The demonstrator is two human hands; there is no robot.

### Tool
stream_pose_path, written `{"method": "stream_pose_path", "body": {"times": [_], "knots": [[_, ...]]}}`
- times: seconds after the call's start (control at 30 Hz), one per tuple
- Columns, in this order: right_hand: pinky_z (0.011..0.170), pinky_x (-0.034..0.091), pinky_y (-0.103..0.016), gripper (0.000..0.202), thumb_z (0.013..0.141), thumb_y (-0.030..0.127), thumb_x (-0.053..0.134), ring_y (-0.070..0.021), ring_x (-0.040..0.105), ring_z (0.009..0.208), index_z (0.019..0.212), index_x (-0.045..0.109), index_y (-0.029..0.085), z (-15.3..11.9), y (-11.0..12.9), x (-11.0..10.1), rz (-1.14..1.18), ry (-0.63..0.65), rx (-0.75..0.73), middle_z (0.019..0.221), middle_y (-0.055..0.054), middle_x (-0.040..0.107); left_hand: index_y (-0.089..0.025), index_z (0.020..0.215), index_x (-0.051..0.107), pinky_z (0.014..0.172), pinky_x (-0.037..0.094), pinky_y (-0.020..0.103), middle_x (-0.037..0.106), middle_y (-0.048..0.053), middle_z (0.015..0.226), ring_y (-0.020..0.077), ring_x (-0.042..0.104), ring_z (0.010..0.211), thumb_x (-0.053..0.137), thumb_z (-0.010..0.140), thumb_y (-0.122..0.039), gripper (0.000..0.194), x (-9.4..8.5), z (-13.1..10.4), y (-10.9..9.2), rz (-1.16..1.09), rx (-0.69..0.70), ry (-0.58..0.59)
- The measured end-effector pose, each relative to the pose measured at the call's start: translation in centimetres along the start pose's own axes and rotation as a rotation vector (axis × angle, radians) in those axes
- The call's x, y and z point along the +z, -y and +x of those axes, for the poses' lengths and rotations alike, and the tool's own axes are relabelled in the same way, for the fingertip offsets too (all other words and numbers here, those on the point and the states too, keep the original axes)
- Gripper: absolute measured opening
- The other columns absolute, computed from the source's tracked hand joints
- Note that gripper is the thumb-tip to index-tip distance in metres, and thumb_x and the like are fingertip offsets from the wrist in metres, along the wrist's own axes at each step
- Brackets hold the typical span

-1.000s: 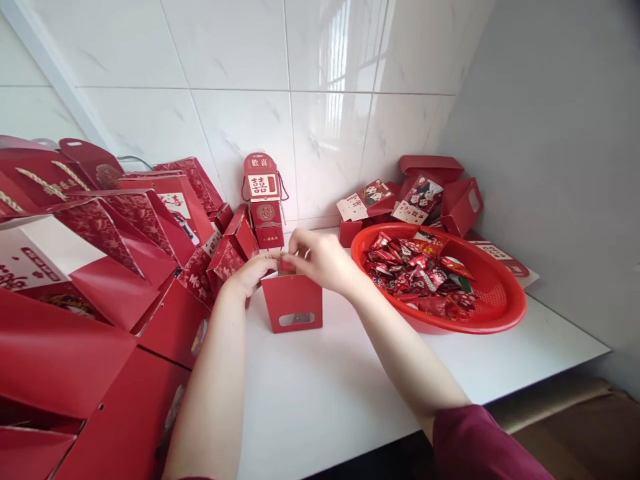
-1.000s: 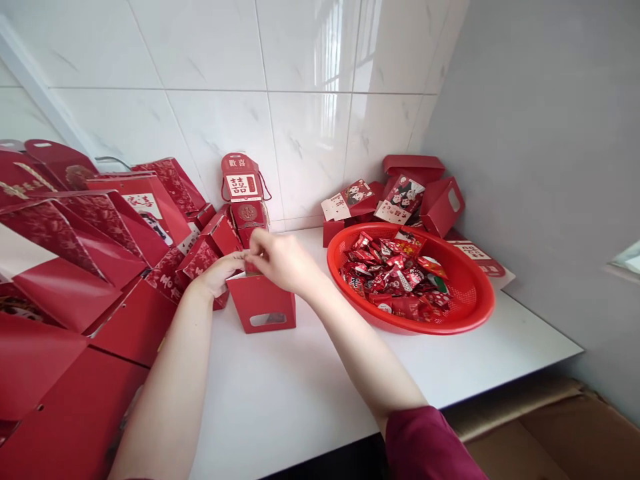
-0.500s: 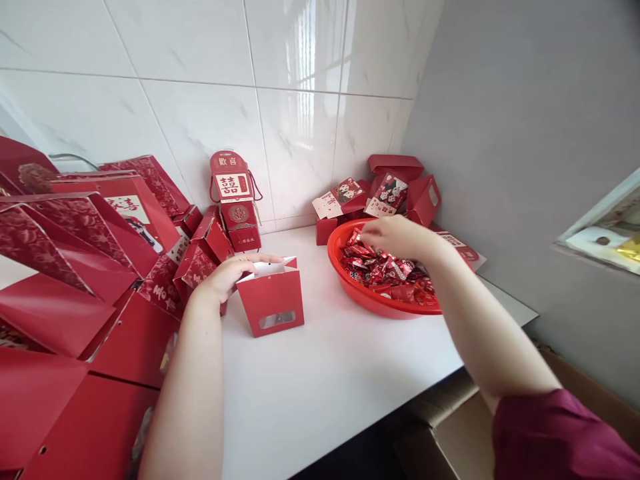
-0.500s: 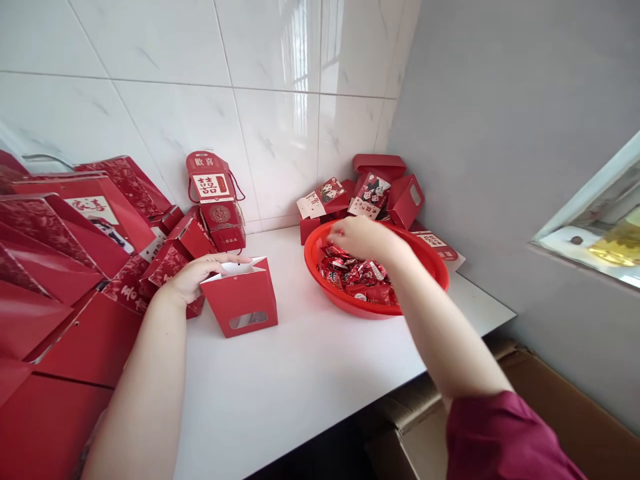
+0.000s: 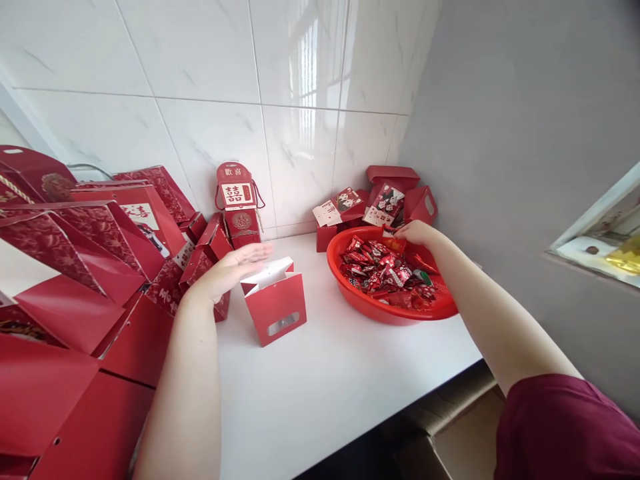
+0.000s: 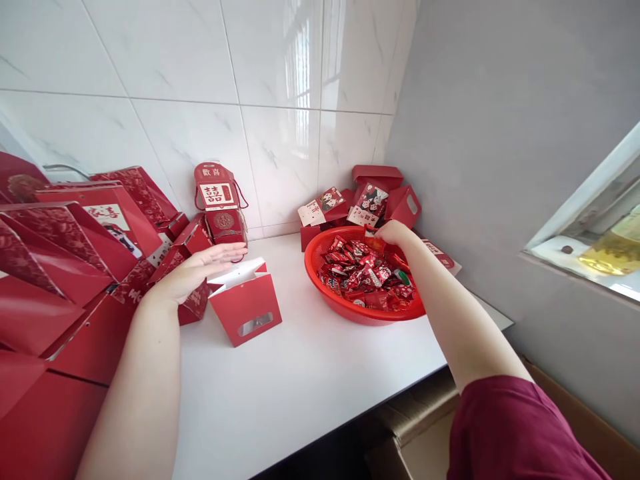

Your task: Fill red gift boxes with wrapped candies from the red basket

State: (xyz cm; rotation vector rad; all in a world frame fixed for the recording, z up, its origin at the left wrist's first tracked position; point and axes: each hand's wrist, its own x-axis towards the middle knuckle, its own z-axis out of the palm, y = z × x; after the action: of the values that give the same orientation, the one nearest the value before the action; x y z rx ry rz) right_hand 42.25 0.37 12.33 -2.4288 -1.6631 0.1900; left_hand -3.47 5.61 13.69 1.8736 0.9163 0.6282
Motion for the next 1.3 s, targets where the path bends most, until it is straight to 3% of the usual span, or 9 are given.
{"method": "stream_pose_path", "body": {"times": [0.1, 0.17, 0.3, 0.43, 0.5, 0.6, 0.8, 1.07, 1.3], "knots": [[0.081, 0.049, -0.036, 0.029, 0.084, 0.029, 0.057, -0.028, 0.065, 0.094, 0.103, 0.074, 0.015, -2.1, 3.1, -1.4, 0.128, -0.292, -0.022, 0.102, -0.014, 0.072, -0.033, 0.129, 0.06, 0.11, 0.04, 0.041, 0.053, 0.004, 0.144, 0.0266, 0.047, 0.134, 0.062, 0.085, -0.039, 0.044, 0.7, -0.9, -1.7, 0.079, 0.113, -0.2], [0.08, 0.05, -0.035, 0.019, 0.08, 0.03, 0.064, -0.0243, 0.065, 0.089, 0.093, 0.072, 0.019, -4.8, 6.1, -2.2, 0.359, -0.453, -0.216, 0.099, -0.009, 0.072, -0.033, 0.127, 0.06, 0.108, 0.042, 0.043, 0.054, 0.003, 0.142, 0.0272, 0.05, 0.131, 0.058, 0.088, -0.041, 0.04, 1.6, -1.7, -3.2, 0.126, 0.211, -0.312], [0.079, 0.053, -0.033, 0.028, 0.079, 0.027, 0.07, -0.02, 0.065, 0.091, 0.105, 0.06, 0.023, -11.4, 12.9, -2.3, 0.752, -0.251, -0.798, 0.105, -0.005, 0.067, -0.031, 0.126, 0.059, 0.102, 0.046, 0.034, 0.052, 0.002, 0.143, 0.0245, 0.051, 0.128, 0.062, 0.085, -0.04, 0.042, 3.4, -3.6, -6.2, 0.278, 0.422, -0.279], [0.079, 0.054, -0.032, 0.038, 0.085, 0.023, 0.065, -0.019, 0.063, 0.094, 0.12, 0.053, 0.026, -14.5, 18.0, -0.8, 0.878, -0.142, -1.027, 0.106, -0.004, 0.064, -0.02, 0.094, 0.07, 0.068, 0.049, 0.026, 0.07, 0.002, 0.093, 0.0184, 0.064, 0.082, 0.067, 0.08, -0.046, 0.03, 4.1, -4.9, -7.3, 0.426, 0.311, -0.102], [0.081, 0.053, -0.032, 0.041, 0.086, 0.025, 0.065, -0.0184, 0.063, 0.093, 0.125, 0.051, 0.026, -14.1, 19.6, 0.2, 0.98, -0.164, -1.046, 0.103, -0.004, 0.064, -0.017, 0.079, 0.069, 0.056, 0.044, 0.024, 0.065, 0.0, 0.07, 0.0154, 0.06, 0.065, 0.067, 0.079, -0.05, 0.033, 3.8, -5.0, -7.0, 0.425, 0.231, -0.1], [0.081, 0.053, -0.031, 0.04, 0.085, 0.033, 0.069, -0.0182, 0.062, 0.095, 0.121, 0.054, 0.023, -12.3, 21.1, 1.5, 1.181, -0.159, -0.984, 0.102, -0.004, 0.065, -0.015, 0.075, 0.068, 0.052, 0.041, 0.024, 0.061, -0.001, 0.063, 0.0144, 0.057, 0.059, 0.067, 0.077, -0.051, 0.036, 3.2, -4.7, -6.3, 0.311, 0.204, -0.211], [0.063, 0.047, -0.025, 0.032, 0.088, 0.048, 0.065, -0.0125, 0.057, 0.069, 0.085, 0.067, 0.017, -10.3, 21.5, 2.5, 1.203, 0.116, -0.875, 0.077, -0.002, 0.064, -0.016, 0.076, 0.069, 0.054, 0.045, 0.025, 0.064, 0.001, 0.067, 0.0171, 0.061, 0.063, 0.069, 0.075, -0.051, 0.035, 2.6, -3.5, -5.1, 0.17, 0.194, -0.268], [0.06, 0.041, -0.025, 0.032, 0.085, 0.048, 0.068, -0.0115, 0.052, 0.065, 0.075, 0.064, 0.017, -10.3, 21.4, 2.8, 1.236, 0.008, -0.829, 0.07, 0.001, 0.058, -0.017, 0.083, 0.071, 0.057, 0.047, 0.025, 0.071, 0.002, 0.079, 0.0201, 0.066, 0.072, 0.072, 0.073, -0.053, 0.037, 2.2, -3.3, -4.4, 0.222, 0.091, -0.176], [0.057, 0.039, -0.024, 0.032, 0.083, 0.044, 0.072, -0.01, 0.047, 0.06, 0.068, 0.06, 0.018, -10.5, 21.7, 2.9, 1.326, -0.058, -0.818, 0.063, 0.003, 0.052, -0.016, 0.082, 0.07, 0.062, 0.049, 0.025, 0.07, 0.001, 0.079, 0.0185, 0.066, 0.074, 0.072, 0.077, -0.045, 0.029, 2.9, -3.2, -4.7, 0.135, 0.217, -0.16]]}}
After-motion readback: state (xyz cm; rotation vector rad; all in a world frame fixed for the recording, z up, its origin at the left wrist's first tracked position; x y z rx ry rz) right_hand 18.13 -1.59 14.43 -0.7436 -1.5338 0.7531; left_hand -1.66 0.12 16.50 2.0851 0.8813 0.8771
